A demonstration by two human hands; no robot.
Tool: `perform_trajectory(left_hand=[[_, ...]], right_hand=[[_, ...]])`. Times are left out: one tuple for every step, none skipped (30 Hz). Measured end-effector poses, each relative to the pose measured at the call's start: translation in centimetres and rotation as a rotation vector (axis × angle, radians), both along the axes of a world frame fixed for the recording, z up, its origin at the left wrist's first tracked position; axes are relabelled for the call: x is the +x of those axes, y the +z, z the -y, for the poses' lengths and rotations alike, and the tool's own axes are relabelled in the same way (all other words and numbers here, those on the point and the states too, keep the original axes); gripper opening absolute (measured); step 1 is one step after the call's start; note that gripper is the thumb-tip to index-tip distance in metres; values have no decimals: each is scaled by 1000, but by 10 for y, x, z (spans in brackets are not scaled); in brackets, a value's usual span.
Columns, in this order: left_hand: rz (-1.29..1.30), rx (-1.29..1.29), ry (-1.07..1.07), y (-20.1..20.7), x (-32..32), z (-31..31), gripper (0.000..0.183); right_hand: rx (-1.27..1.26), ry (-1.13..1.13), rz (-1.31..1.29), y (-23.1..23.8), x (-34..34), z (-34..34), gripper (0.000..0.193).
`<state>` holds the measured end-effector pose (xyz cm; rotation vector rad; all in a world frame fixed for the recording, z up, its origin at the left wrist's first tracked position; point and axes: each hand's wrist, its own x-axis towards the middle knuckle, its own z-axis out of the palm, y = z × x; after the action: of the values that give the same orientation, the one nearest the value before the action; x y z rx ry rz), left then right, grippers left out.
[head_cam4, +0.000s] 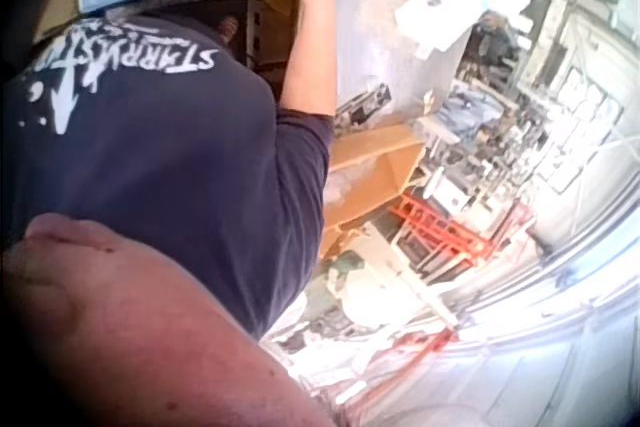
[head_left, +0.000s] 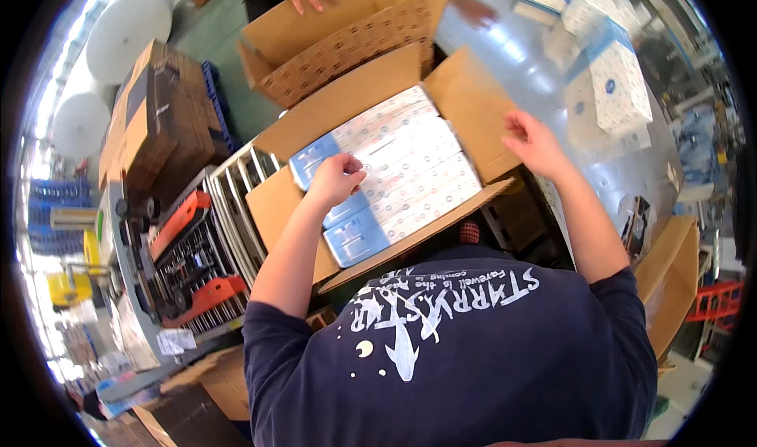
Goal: The person packs boxes with blue and white product packages, places the filled boxes onto a conveyor belt for sealing, and prepares new cardboard boxes for packing.
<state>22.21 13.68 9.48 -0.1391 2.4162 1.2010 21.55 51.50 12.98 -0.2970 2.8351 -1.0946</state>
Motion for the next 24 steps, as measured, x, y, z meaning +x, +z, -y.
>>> perform_trajectory(left_hand=[[-18, -49, 3, -24, 0, 15, 17], [-37, -97, -3, -39, -1, 24, 21], [-95, -162, -17, -40, -4, 26, 22], [-153, -227, -33, -40, -9, 23, 24], [-211, -297, -48, -41, -13, 20, 26], [-231, -298, -27, -43, -15, 18, 27], [-251, -300, -7, -47, -16, 15, 29], [-273, -308, 7, -48, -17, 14, 30], [-240, -296, 57, -49, -17, 13, 35], [-265, -368, 61, -48, -16, 15, 35], [-290, -437, 46, -36, -15, 12, 36], [-311, -513, 39, -25, -12, 11, 37], [-246, -501, -14, -20, -10, 9, 36], [-185, -494, -65, -13, -9, 9, 35], [-127, -493, -115, -8, -8, 12, 33], [-218, -489, -151, -6, -4, 15, 34], [-304, -487, -180, -7, 5, 21, 35], [-386, -478, -214, -10, 14, 28, 36], [-452, -439, 14, -13, 20, 46, 37], [-515, -400, 238, -16, 29, 74, 39], [-558, -565, 383, -16, 45, 109, 41], [-600, -710, 511, -23, 59, 146, 44], [-394, -872, 611, -40, 91, 173, 59], [-149, -643, 666, -69, 133, 207, 72]], right_hand=[[208, 28, -95, -13, 10, 3, 42], [158, 162, 91, -20, 18, 7, 40], [-93, 70, 327, -22, 23, 13, 37], [-343, -33, 561, -22, 25, 18, 35], [-285, -2, 539, -19, 26, 22, 34], [-228, 28, 517, -15, 27, 23, 34], [-171, 57, 493, -9, 26, 23, 34], [-45, 42, 397, -1, 24, 25, 35], [80, 27, 300, 9, 21, 25, 37], [204, 15, 200, 15, 16, 25, 39], [273, -12, 51, 15, 9, 15, 41], [337, -29, -95, 12, -5, 1, 43], [401, -44, -243, 8, -16, -13, 45], [334, -112, -146, 0, -24, -24, 45], [261, -179, -52, -11, -33, -30, 45], [188, -242, 44, -19, -39, -35, 46], [-24, -188, 145, -23, -41, -31, 46], [-228, -136, 250, -24, -37, -24, 46], [-432, -81, 355, -23, -34, -14, 46], [-432, 69, 375, -12, -31, 4, 46], [-440, 223, 393, -2, -31, 22, 46], [-190, 447, 249, -7, -41, 29, 48], [-134, 570, 166, -18, -44, 42, 48], [34, 682, 66, -25, -47, 55, 51]])
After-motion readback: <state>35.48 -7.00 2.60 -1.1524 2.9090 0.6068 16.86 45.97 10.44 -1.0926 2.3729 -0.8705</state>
